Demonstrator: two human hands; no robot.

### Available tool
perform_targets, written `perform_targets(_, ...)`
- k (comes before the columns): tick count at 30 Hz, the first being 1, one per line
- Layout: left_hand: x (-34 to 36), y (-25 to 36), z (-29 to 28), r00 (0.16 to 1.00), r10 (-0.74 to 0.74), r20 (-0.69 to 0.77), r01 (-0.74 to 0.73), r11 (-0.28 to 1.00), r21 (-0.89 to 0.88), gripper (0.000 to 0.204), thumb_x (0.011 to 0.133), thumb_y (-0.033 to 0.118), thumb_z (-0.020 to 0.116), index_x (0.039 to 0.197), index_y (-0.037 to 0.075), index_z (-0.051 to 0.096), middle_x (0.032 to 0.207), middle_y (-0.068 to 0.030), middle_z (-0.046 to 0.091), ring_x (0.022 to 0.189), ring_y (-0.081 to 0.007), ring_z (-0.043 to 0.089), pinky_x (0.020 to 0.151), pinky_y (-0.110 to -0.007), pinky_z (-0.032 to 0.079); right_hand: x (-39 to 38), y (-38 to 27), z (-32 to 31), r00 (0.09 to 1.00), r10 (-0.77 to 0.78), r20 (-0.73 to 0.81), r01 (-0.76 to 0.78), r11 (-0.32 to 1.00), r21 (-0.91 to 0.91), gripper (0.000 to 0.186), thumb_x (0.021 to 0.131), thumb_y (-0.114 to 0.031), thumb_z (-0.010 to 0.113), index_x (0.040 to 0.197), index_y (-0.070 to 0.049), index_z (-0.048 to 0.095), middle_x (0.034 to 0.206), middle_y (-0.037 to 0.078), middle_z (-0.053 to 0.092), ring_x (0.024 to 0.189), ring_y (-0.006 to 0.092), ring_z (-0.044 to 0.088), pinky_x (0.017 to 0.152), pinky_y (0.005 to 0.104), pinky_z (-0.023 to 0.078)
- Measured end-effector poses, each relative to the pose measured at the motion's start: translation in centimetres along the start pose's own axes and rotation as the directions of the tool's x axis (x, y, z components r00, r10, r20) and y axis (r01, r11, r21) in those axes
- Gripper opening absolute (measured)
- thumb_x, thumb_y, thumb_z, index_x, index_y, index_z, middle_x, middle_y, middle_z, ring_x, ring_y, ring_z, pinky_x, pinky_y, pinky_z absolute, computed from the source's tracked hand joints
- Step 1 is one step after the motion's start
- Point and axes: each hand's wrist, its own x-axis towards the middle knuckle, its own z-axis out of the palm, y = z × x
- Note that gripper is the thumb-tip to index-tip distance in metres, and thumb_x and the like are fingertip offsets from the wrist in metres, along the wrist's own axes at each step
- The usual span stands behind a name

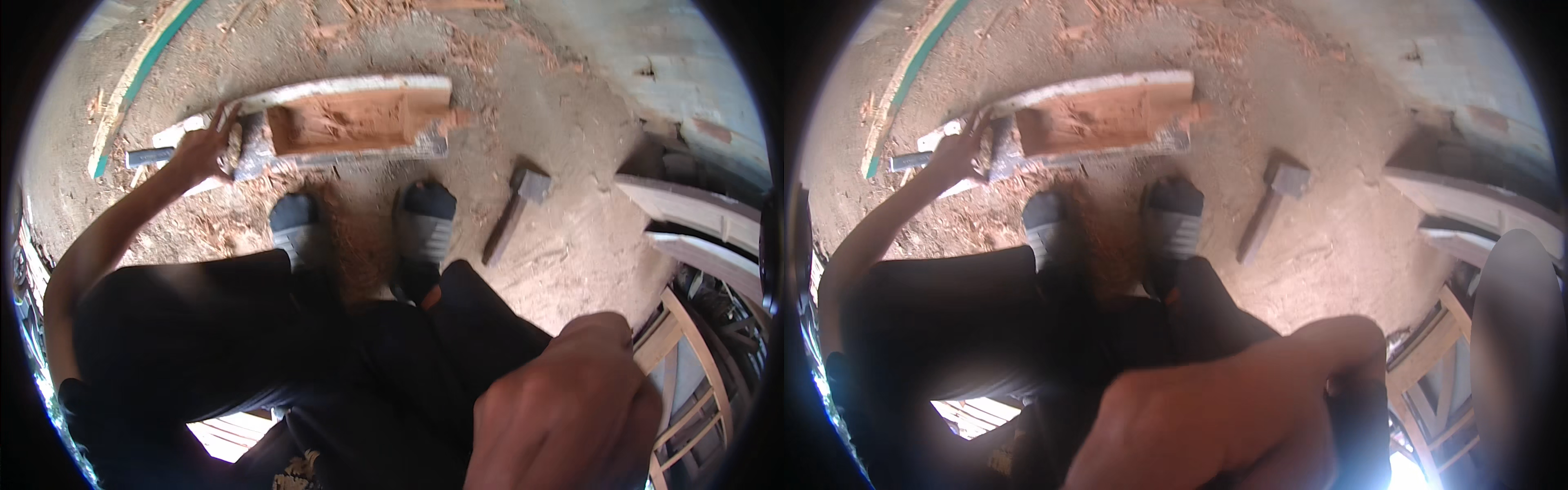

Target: The person uses a chisel and a small axe to carve a rectangular piece of wood. They repeatedly strike the chisel with the axe to remove wood shavings and shape the wood, occasionally clearing debris by hand.

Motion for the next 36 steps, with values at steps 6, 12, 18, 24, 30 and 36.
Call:
perform_targets(6, -1.0, -0.7, 0.2, 0.989, -0.113, -0.097, 0.095, 0.981, -0.171, 0.141, 0.041, 0.025, 0.093, 0.153, 0.023, 0.008, 0.156, -0.0168, 0.020, 0.094, -0.0348, 0.067, 0.079, -0.042, 0.057, -4.6, 2.0, 3.0, 0.957, -0.033, -0.287, 0.046, 0.998, 0.038, 0.046, 0.099, -0.025, 0.040, 0.061, -0.001, 0.047, 0.064, 0.015, 0.051, 0.047, 0.0256, 0.049, 0.041, 0.0353, 0.042)
perform_targets(12, -1.3, -1.0, -0.5, 0.886, -0.226, -0.405, -0.033, 0.840, -0.541, 0.071, 0.072, 0.029, 0.083, 0.133, 0.010, 0.052, 0.109, -0.0152, 0.068, 0.099, -0.0272, 0.067, 0.081, -0.038, 0.053, -4.3, 2.3, -11.4, 0.772, 0.116, -0.625, -0.227, 0.969, -0.100, 0.039, 0.099, -0.036, 0.048, 0.081, -0.004, 0.062, 0.067, 0.007, 0.060, 0.052, 0.0118, 0.055, 0.048, 0.0241, 0.046)
perform_targets(18, 0.1, -15.0, 1.9, 0.639, -0.712, -0.290, 0.626, 0.701, -0.341, 0.056, 0.082, 0.046, 0.063, 0.113, -0.001, 0.062, 0.082, -0.0151, 0.067, 0.068, -0.0176, 0.063, 0.061, -0.032, 0.048, -10.1, 5.6, -22.0, 0.028, -0.150, -0.988, -0.580, 0.803, -0.139, 0.044, 0.088, -0.032, 0.059, 0.120, -0.002, 0.050, 0.110, 0.010, 0.055, 0.093, 0.0185, 0.056, 0.075, 0.0346, 0.052)
perform_targets(24, -2.3, -14.5, 3.3, 0.612, -0.698, 0.371, 0.611, 0.120, -0.783, 0.049, 0.078, 0.041, 0.072, 0.107, 0.005, 0.058, 0.074, -0.0093, 0.054, 0.043, -0.0054, 0.036, 0.036, -0.023, 0.026, -10.3, 4.1, -22.6, -0.063, -0.147, -0.987, -0.575, 0.814, -0.085, 0.051, 0.085, -0.034, 0.062, 0.120, 0.001, 0.048, 0.115, 0.014, 0.052, 0.101, 0.0233, 0.056, 0.079, 0.0402, 0.055)
perform_targets(30, -5.7, -16.8, 5.3, 0.619, -0.622, 0.479, 0.571, -0.062, -0.818, 0.037, 0.077, 0.037, 0.073, 0.086, 0.011, 0.048, 0.078, -0.0077, 0.052, 0.041, -0.0042, 0.034, 0.035, -0.023, 0.028, -10.3, 3.8, -23.6, -0.024, -0.115, -0.993, -0.425, 0.900, -0.094, 0.044, 0.087, -0.030, 0.060, 0.119, -0.001, 0.050, 0.112, 0.012, 0.054, 0.097, 0.0240, 0.059, 0.079, 0.0396, 0.054)
perform_targets(36, -4.4, -15.4, 5.0, 0.577, -0.718, 0.391, 0.568, 0.009, -0.823, 0.023, 0.073, 0.026, 0.067, 0.077, 0.010, 0.050, 0.065, -0.0049, 0.048, 0.040, -0.0077, 0.034, 0.036, -0.026, 0.027, -10.6, 4.0, -23.2, 0.003, -0.159, -0.987, -0.412, 0.900, -0.146, 0.039, 0.087, -0.029, 0.060, 0.116, -0.003, 0.054, 0.107, 0.010, 0.058, 0.093, 0.0207, 0.059, 0.077, 0.0366, 0.053)
